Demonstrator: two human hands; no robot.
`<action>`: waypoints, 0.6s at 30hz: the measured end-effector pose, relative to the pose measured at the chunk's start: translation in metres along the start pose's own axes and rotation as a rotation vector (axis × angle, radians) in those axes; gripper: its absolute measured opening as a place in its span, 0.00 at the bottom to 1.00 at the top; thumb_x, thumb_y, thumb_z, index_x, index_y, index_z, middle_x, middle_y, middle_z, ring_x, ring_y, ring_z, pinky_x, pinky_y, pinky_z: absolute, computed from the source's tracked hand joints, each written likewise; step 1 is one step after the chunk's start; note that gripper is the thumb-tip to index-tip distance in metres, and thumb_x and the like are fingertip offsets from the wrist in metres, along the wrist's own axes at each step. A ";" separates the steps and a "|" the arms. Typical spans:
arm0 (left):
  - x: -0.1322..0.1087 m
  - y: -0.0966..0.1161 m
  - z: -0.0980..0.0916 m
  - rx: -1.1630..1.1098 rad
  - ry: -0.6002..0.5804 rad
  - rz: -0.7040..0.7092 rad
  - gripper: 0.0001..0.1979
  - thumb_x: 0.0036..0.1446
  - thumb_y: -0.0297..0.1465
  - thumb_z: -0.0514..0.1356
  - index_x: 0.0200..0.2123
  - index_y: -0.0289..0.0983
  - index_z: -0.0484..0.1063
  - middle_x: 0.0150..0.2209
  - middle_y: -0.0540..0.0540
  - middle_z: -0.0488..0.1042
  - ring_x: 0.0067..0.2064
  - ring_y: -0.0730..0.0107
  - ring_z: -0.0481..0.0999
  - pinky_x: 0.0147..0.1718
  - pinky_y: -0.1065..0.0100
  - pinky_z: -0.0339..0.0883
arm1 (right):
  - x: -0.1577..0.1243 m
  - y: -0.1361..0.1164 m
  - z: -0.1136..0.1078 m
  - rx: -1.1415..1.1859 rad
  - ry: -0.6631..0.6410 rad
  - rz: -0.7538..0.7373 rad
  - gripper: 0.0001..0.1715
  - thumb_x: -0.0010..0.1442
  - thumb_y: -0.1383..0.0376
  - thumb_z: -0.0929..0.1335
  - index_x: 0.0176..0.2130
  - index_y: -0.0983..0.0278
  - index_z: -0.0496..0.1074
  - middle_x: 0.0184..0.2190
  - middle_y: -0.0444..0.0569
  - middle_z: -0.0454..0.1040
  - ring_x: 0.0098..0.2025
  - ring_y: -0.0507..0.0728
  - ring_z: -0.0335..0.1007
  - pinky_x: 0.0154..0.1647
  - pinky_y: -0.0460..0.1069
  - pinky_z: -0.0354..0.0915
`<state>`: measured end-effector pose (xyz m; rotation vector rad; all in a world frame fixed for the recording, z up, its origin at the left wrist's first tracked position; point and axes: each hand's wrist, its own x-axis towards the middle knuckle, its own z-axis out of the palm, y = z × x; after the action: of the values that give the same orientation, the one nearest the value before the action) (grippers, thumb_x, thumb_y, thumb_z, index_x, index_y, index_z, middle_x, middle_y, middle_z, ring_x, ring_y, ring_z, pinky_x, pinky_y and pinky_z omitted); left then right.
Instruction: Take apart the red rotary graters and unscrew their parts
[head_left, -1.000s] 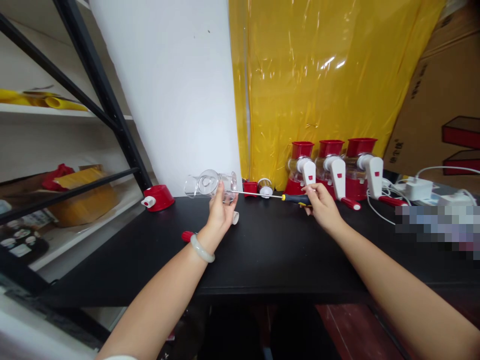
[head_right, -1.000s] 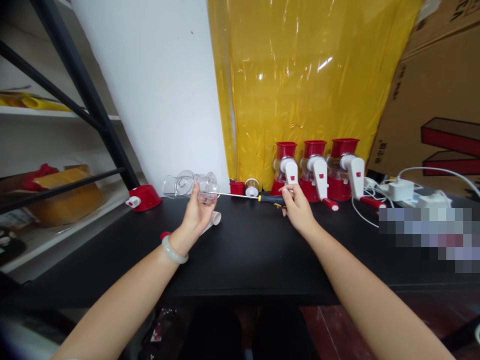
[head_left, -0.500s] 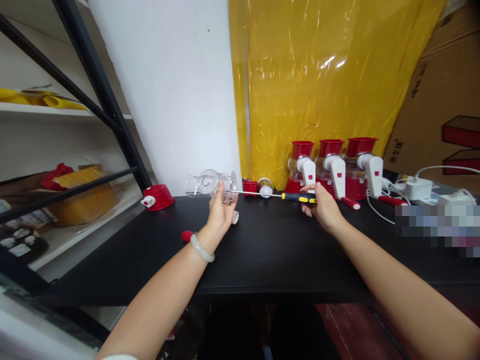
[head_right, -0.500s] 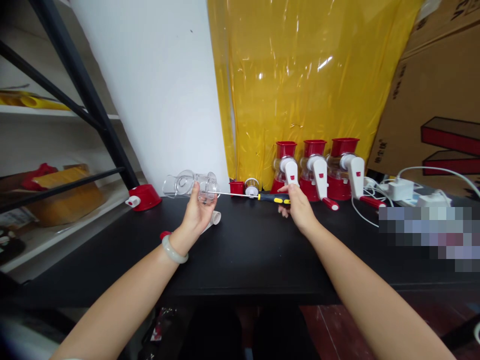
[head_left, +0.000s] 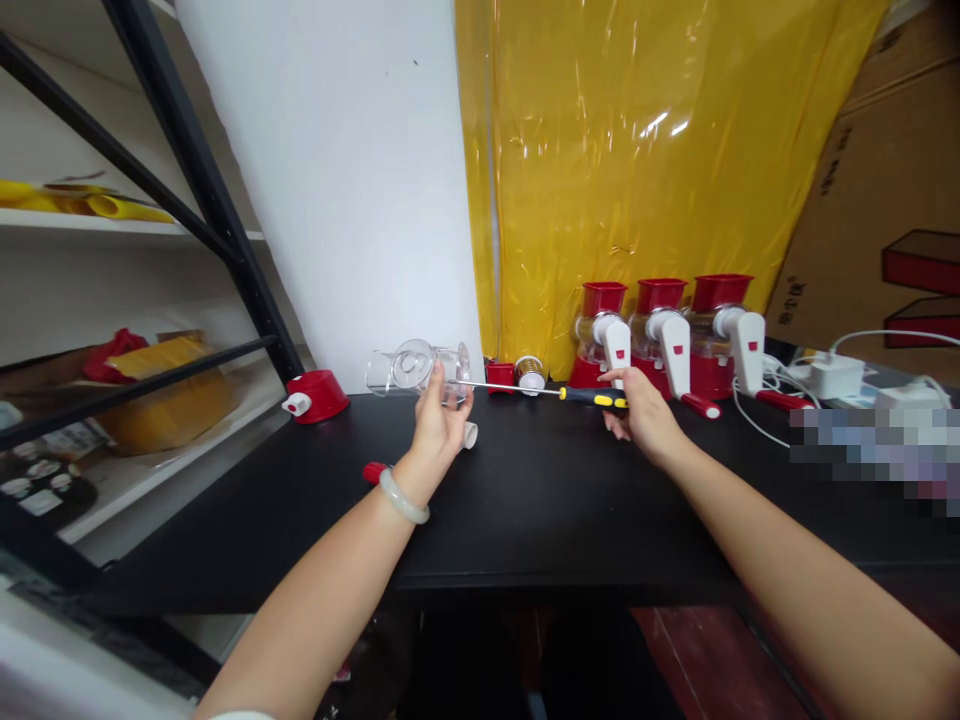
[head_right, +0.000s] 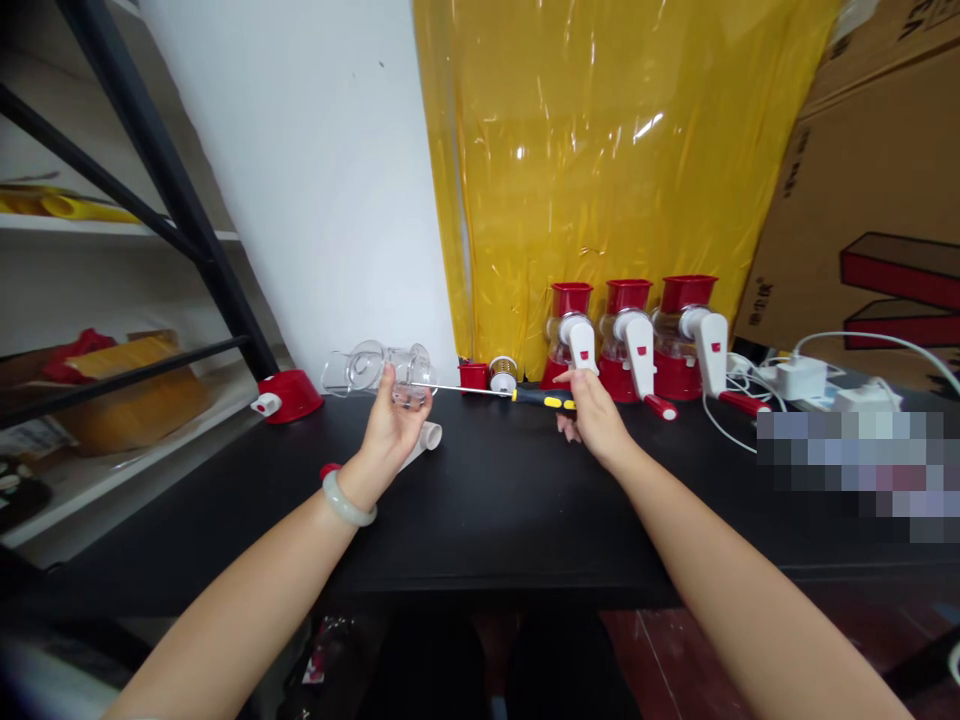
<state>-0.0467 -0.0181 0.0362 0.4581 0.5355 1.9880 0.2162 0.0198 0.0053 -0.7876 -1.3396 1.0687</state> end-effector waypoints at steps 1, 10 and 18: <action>0.000 0.001 0.000 -0.007 0.007 0.003 0.12 0.48 0.33 0.72 0.32 0.38 0.72 0.29 0.53 0.74 0.31 0.75 0.75 0.36 0.69 0.71 | 0.000 0.000 0.001 -0.029 0.006 -0.006 0.26 0.56 0.40 0.66 0.40 0.58 0.65 0.17 0.37 0.64 0.14 0.49 0.58 0.14 0.44 0.52; 0.001 0.002 0.001 -0.012 0.031 0.024 0.11 0.48 0.33 0.72 0.32 0.39 0.72 0.28 0.53 0.73 0.31 0.76 0.74 0.36 0.69 0.71 | -0.004 -0.005 0.004 0.218 -0.105 -0.040 0.24 0.46 0.51 0.75 0.39 0.56 0.67 0.33 0.43 0.73 0.32 0.55 0.73 0.30 0.50 0.68; 0.001 0.002 0.000 -0.009 0.018 0.017 0.13 0.47 0.33 0.72 0.33 0.39 0.73 0.29 0.53 0.74 0.32 0.74 0.75 0.37 0.68 0.71 | -0.003 0.000 0.003 0.116 -0.028 -0.003 0.24 0.49 0.48 0.75 0.38 0.57 0.67 0.26 0.39 0.70 0.24 0.50 0.67 0.22 0.45 0.60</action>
<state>-0.0484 -0.0184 0.0375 0.4406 0.5356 2.0114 0.2136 0.0167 0.0045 -0.6862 -1.2898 1.1483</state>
